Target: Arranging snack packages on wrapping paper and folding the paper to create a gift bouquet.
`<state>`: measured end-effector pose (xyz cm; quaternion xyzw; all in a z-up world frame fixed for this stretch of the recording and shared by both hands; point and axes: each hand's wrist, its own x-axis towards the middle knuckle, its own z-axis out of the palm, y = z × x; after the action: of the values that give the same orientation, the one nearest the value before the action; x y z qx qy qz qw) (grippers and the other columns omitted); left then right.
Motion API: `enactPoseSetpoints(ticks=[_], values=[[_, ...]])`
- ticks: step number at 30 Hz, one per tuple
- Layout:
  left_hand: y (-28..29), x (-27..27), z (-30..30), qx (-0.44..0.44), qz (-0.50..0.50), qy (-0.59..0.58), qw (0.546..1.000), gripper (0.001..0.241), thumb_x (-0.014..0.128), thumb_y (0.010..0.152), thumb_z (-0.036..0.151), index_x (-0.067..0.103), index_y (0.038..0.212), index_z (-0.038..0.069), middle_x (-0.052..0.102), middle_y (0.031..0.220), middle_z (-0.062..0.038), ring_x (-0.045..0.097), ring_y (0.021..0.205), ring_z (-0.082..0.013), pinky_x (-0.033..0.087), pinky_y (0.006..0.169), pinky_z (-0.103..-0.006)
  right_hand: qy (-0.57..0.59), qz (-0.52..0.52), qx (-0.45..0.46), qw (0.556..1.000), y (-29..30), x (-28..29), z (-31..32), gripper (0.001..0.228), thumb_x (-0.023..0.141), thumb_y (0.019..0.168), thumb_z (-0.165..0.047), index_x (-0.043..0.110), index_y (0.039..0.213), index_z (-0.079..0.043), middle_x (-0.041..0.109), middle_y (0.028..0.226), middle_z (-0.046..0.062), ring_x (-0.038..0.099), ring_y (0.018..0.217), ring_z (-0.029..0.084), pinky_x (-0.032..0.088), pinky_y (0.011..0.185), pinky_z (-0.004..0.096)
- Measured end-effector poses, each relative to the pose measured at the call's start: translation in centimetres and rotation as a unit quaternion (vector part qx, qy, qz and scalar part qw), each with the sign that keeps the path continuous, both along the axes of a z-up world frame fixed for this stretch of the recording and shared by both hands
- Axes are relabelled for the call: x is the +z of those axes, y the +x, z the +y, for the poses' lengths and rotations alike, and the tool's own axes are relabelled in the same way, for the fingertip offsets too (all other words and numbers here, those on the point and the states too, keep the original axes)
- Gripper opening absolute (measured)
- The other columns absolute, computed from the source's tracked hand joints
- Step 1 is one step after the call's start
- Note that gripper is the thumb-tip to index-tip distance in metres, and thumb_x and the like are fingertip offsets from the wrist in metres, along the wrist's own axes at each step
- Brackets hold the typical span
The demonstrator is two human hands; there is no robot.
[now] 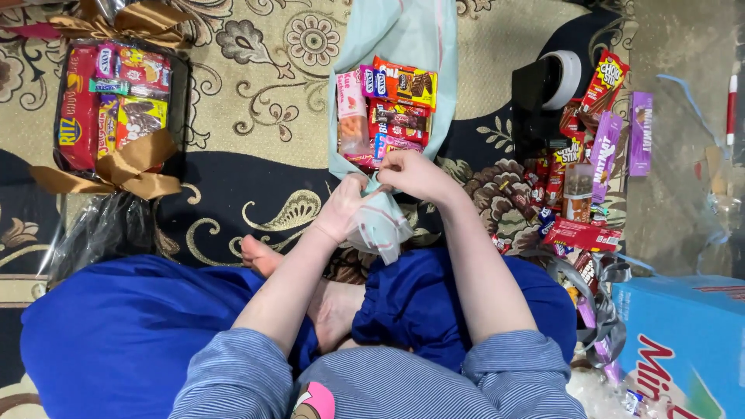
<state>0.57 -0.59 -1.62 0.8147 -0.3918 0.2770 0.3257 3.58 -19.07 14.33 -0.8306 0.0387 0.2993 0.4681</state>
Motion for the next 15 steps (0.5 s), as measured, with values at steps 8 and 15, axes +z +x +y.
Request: enactPoseSetpoints(ticks=[8, 15], values=[[0.3, -2.6, 0.2, -0.014, 0.006, 0.002, 1.000, 0.017, 0.058, 0.102, 0.022, 0.063, 0.118, 0.019, 0.047, 0.111, -0.016, 0.054, 0.100, -0.0386, 0.052, 0.079, -0.0413, -0.158, -0.040, 0.076, 0.984, 0.7, -2.3, 0.3, 0.028, 0.077, 0.078, -0.040, 0.075, 0.082, -0.013, 0.073, 0.072, 0.008, 0.072, 0.082, 0.030, 0.054, 0.075, 0.039], [0.5, 1.3, 0.3, -0.003, -0.018, 0.036, 0.999, 0.016, 0.050, 0.105, 0.026, 0.059, 0.103, 0.014, 0.048, 0.108, -0.013, 0.056, 0.102, -0.0361, 0.053, 0.077, -0.0396, -0.242, -0.060, 0.101, 0.963, 0.7, -1.7, 1.5, 0.028, 0.074, 0.079, -0.041, 0.077, 0.084, -0.014, 0.074, 0.082, 0.017, 0.074, 0.093, 0.039, 0.056, 0.085, 0.046]])
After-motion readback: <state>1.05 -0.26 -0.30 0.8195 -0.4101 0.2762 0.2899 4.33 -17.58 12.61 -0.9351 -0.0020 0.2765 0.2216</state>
